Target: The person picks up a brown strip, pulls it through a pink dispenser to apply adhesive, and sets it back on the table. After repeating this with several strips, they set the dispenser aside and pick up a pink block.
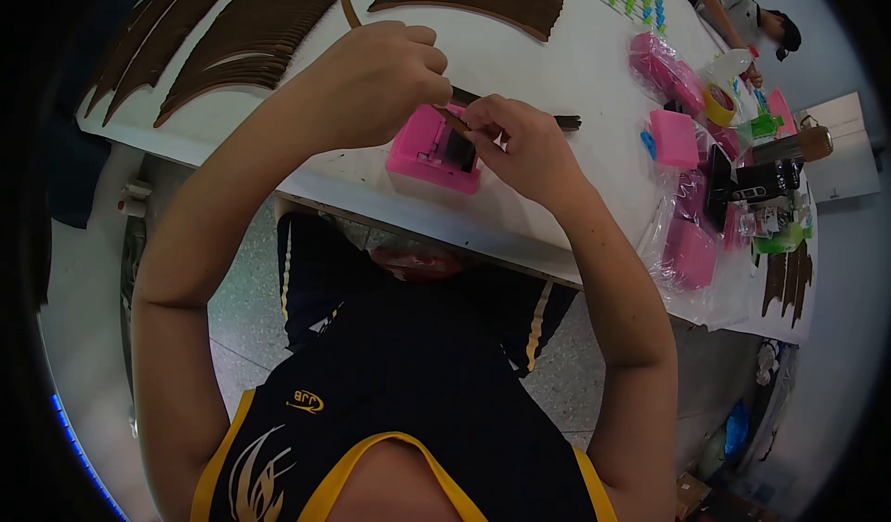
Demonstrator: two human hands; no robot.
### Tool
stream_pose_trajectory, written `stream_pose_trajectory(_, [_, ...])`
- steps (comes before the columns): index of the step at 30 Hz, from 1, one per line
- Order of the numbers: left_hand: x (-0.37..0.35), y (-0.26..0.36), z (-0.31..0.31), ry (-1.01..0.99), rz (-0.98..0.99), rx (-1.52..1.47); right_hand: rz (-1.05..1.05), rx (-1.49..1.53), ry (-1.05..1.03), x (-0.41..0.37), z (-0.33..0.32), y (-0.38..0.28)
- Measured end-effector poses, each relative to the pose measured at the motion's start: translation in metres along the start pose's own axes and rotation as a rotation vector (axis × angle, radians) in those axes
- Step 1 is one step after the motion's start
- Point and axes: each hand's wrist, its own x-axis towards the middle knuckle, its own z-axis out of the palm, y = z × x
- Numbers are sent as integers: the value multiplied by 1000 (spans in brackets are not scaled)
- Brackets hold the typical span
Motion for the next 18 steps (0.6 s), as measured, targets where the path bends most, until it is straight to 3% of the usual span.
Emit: stream_pose_trajectory(18, [-26,12,62,274,-31,-235,-48,-164,-24,-16,-17,0])
